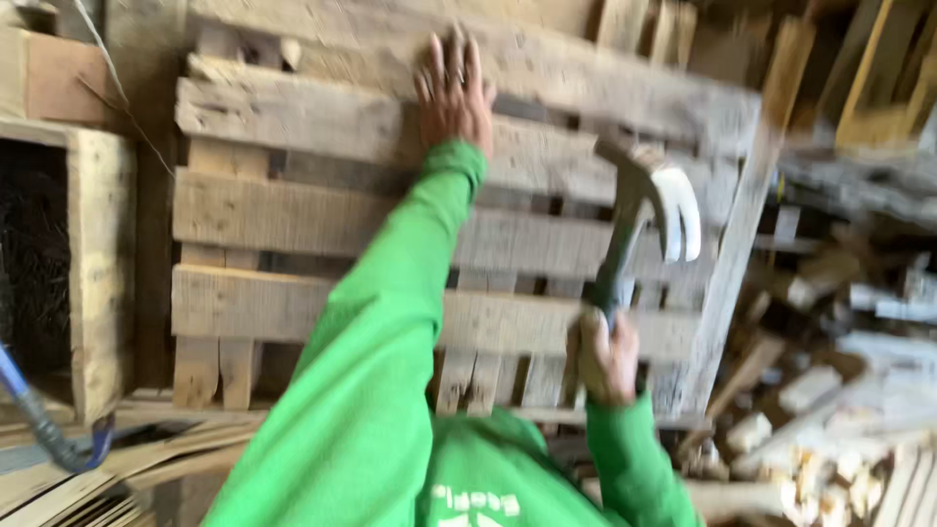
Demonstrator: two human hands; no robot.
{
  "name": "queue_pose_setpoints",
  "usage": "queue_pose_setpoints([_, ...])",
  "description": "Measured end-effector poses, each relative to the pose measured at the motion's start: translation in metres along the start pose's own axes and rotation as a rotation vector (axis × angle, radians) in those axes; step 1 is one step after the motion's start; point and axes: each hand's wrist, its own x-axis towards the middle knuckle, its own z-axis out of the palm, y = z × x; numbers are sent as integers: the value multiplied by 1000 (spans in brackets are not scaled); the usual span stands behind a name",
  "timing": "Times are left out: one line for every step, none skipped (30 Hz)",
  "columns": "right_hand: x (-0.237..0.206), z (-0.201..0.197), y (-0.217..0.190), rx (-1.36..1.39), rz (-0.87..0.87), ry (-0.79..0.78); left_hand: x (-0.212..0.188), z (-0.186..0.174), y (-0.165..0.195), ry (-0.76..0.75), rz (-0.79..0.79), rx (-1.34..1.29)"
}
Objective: The person hammers nails into a wooden pallet, repeatedly taking nails from a nail box and driving them into the pallet boards with a claw hammer, repositioning the pallet between nails.
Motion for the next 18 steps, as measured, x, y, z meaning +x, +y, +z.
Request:
queue_pose_setpoints([6, 0, 2, 97, -44, -4, 2, -7, 5, -7, -33, -163])
queue_pose_setpoints([16, -1, 2, 182, -152, -31, 4, -6, 4, -11, 6, -123])
queue_pose_setpoints([25, 2, 0, 131, -26, -54, 11, -19, 2, -2, 59, -46])
queue_pose_setpoints([29, 2, -2, 71, 137, -87, 5, -34, -2, -16, 79, 40])
queue_pose_setpoints([31, 2, -7, -12, 329, -120, -10, -53, -1, -15, 41, -340])
queue_pose_setpoints([29, 1, -11, 6, 320, -103, -29, -79, -4, -18, -3, -709])
queue_pose_setpoints([25, -5, -18, 21, 274, -91, -36, -108, -2, 13, -18, -1084])
queue_pose_setpoints([16, -12, -26, 46, 226, -77, -58, -139, 4, -36, -50, -1098])
queue_pose_setpoints([5, -20, -35, 90, 157, -40, -100, -169, 17, -101, -96, -1118])
queue_pose_setpoints([-3, -29, -46, 127, 65, -2, -144, -198, 39, -202, -262, -985])
queue_pose_setpoints([-7, -33, -55, 199, -144, -26, -178, -215, 70, -315, -247, -1362])
queue_pose_setpoints([-11, -38, -64, 263, -335, -39, -215, -235, 103, -537, -188, -1476])
queue_pose_setpoints([-11, -39, -69, 313, -510, -44, -248, -249, 133, -741, -133, -1536])
queue_pose_setpoints([-8, -38, -72, 353, -556, -62, -278, -258, 165, -902, 21, -1532])
queue_pose_setpoints([-1, -33, -71, 402, -620, -89, -299, -267, 188, -996, 176, -1543])
queue_pose_setpoints([9, -27, -68, 453, -687, -120, -311, -275, 200, -1035, 295, -1539])
queue_pose_setpoints([18, -21, -60, 457, -667, -136, -309, -281, 194, -1031, 363, -1556])
queue_pose_setpoints([26, -15, -51, 462, -638, -157, -306, -286, 187, -1024, 418, -1563])
